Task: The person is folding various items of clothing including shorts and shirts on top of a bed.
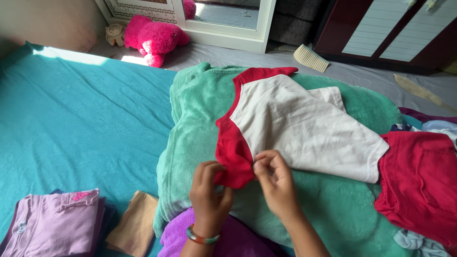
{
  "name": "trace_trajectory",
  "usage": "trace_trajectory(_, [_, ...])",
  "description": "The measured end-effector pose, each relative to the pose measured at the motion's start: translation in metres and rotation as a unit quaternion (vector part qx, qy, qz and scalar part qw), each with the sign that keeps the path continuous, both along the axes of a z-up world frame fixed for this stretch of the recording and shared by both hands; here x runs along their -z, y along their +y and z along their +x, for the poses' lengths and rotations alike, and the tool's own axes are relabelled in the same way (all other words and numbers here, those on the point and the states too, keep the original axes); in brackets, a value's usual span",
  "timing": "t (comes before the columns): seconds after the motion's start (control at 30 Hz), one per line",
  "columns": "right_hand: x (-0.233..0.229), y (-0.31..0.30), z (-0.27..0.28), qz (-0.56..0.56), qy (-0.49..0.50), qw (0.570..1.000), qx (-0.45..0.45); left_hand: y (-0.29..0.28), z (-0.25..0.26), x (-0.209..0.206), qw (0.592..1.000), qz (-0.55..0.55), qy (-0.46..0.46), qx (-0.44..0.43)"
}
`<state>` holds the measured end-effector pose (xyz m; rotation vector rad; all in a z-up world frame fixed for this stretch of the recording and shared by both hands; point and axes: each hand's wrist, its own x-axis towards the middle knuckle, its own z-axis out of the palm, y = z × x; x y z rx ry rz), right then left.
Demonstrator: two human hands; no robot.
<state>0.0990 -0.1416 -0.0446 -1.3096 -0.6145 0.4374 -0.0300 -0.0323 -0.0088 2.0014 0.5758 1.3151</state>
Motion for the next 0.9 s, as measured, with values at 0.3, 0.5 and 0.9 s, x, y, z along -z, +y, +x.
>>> trace_trajectory(0.3, [-0.049, 0.004, -0.038, -0.061, -0.356, 0.932, 0.027, -0.003, -0.003, 0.009, 0.997, -0.018, 0.048, 0.055])
trace_trajectory(0.5, [-0.067, 0.004, -0.032, -0.107, -0.417, 0.902, 0.029, -0.003, -0.007, 0.017, 0.984, -0.067, -0.074, 0.147])
trace_trajectory(0.9, [-0.057, -0.082, 0.005, -0.244, -0.387, 0.88, 0.125, 0.018, -0.008, 0.021, 0.971, -0.148, -0.142, 0.126])
